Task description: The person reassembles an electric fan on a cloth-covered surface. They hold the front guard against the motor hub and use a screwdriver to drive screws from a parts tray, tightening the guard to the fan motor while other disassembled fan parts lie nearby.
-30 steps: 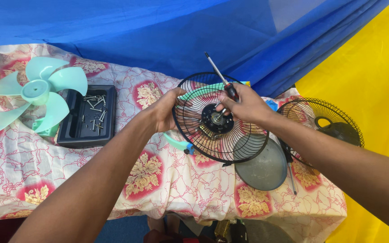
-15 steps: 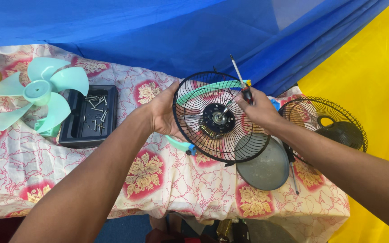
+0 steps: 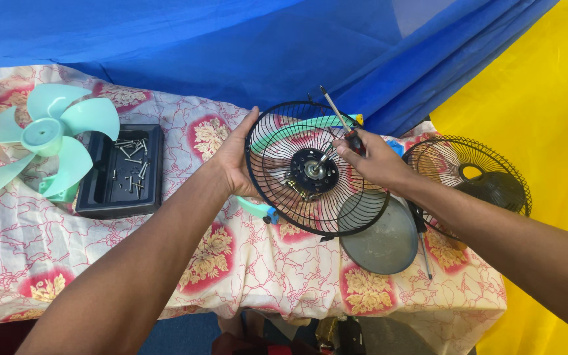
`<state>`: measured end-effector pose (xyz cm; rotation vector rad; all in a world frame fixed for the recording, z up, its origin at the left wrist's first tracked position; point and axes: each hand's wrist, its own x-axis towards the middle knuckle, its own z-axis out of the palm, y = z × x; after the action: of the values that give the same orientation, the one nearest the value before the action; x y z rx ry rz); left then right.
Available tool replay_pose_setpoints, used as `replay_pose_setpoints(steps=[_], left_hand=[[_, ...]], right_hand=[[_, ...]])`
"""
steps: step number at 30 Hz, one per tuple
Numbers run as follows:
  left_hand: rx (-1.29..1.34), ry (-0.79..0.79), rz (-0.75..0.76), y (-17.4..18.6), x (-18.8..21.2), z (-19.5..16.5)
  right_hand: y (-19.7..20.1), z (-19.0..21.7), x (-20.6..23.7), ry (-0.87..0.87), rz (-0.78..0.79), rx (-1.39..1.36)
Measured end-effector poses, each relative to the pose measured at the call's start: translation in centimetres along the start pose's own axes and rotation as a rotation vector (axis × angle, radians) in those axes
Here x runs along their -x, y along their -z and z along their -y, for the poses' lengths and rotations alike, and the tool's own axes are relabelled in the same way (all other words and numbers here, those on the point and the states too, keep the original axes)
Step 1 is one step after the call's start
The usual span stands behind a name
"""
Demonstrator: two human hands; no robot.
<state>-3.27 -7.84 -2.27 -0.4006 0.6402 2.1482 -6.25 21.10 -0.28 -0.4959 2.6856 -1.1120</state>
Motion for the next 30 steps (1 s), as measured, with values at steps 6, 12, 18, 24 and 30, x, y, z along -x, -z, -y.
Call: replay_pose_setpoints(steps=[6, 12, 18, 24, 30], left_hand=[[0.057, 0.018, -0.008, 0.4, -0.1, 0.2], [0.036, 0.018, 0.021, 1.0, -0.1, 0.5], [0.024, -0.014, 0.008, 1.0, -0.2, 0.7], [0.004, -0.014, 0.0, 0.7, -0.2, 0.7], [0.008, -0.015, -0.02, 0.2, 0.0, 0.7]], right_hand=[[0.0, 0.8, 0.4, -0.003, 0.049, -0.079], [-0.6, 1.5, 1.6, -0.052, 0.127, 0.021], [-1.6, 1.8, 2.4, 0.172, 0.16, 0.043], [-1.2, 2.7, 2.7, 0.196, 0.157, 0.03], [-1.5, 4.2, 3.4, 0.36, 0.12, 0.163]])
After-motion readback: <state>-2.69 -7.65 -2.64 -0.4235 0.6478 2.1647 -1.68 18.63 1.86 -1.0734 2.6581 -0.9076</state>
